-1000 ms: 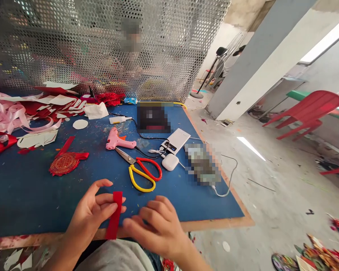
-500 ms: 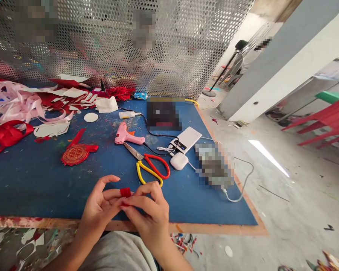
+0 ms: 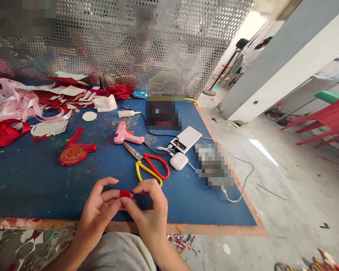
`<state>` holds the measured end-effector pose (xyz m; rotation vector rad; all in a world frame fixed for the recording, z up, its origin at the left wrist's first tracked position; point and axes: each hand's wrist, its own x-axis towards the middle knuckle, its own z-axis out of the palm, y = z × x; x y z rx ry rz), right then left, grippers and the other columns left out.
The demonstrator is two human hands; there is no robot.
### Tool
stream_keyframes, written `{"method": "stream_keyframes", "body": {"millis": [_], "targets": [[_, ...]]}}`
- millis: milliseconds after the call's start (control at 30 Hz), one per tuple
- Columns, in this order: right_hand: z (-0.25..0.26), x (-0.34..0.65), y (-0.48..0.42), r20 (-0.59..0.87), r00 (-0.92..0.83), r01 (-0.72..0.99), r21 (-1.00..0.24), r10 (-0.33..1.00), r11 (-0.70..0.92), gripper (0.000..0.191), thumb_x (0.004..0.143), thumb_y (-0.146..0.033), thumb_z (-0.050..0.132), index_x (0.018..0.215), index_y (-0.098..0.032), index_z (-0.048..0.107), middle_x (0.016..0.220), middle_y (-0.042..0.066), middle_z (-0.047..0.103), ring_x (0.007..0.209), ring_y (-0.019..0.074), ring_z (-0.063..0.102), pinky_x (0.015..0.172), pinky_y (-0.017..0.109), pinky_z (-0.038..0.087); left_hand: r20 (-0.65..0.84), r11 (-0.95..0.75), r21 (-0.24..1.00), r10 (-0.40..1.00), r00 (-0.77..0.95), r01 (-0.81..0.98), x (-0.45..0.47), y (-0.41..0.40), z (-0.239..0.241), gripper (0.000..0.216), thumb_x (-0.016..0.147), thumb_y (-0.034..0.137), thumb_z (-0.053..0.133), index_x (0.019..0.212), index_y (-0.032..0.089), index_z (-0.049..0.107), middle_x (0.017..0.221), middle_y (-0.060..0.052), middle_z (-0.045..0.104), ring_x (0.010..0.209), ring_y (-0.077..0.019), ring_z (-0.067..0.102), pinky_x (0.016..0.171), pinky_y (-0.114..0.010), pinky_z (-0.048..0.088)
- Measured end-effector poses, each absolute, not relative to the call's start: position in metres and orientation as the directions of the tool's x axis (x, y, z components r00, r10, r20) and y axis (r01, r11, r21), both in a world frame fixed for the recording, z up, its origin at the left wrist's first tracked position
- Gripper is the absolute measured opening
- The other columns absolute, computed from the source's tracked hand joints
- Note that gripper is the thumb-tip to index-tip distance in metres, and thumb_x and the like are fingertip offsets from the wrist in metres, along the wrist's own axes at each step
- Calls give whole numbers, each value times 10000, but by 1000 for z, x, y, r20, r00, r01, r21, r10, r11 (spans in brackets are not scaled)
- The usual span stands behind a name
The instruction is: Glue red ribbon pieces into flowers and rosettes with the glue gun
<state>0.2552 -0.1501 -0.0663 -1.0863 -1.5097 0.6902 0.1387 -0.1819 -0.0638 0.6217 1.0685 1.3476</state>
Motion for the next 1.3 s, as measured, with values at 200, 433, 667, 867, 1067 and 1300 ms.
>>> {"method": "stream_keyframes", "body": {"millis": [200, 433, 667, 867, 1067, 1300], "targets": [[-61, 253, -151, 383, -19, 217, -900, 923, 378, 83, 689, -178, 714, 704, -226, 648, 713, 1, 590, 664, 139, 557, 594, 281, 481, -227, 139, 907, 956, -185, -397, 142, -188, -64, 408, 768, 367, 653, 1062, 219, 411, 867, -59, 727, 824, -202, 693, 734, -280, 540], [-59, 251, -156, 486, -11, 173, -860, 874, 481, 135, 675, -127, 720, 678, -247, 660, 689, -15, 560, 646, 124, 538, 568, 276, 474, -46, -50, 948, 956, -290, -315, 137, -191, -62, 365, 765, 359, 660, 1039, 225, 461, 1057, -84, 676, 985, -215, 635, 854, -317, 491], [-59, 250, -160, 512, -92, 179, -835, 854, 520, 148, 704, -105, 689, 702, -249, 657, 692, -19, 551, 646, 125, 533, 570, 289, 458, 116, -199, 938, 951, -285, -282, 127, -190, -62, 343, 749, 252, 693, 997, 236, 456, 667, 25, 657, 827, -170, 617, 850, -309, 451], [-61, 250, -162, 527, -118, 207, -816, 842, 540, 158, 712, -88, 677, 708, -242, 637, 692, -20, 553, 646, 124, 536, 583, 291, 458, 67, -161, 944, 948, -310, -288, 130, -194, -61, 392, 728, 284, 714, 1025, 241, 462, 857, -5, 695, 883, -164, 626, 830, -271, 463], [-55, 244, -159, 502, -202, 271, -796, 841, 540, 116, 727, -138, 690, 745, -222, 612, 721, -1, 607, 672, 136, 577, 594, 278, 479, 10, -112, 939, 954, -300, -326, 120, -196, -68, 409, 714, 259, 735, 993, 237, 437, 734, 22, 693, 807, -139, 635, 800, -246, 479], [-44, 224, -146, 457, -375, 345, -738, 806, 579, 128, 760, -160, 664, 776, -211, 548, 699, -24, 631, 637, 110, 591, 601, 237, 480, 124, -198, 942, 955, -268, -272, 88, -195, -75, 421, 780, 317, 667, 1114, 256, 417, 1063, -70, 612, 931, -183, 629, 802, -305, 527]]}}
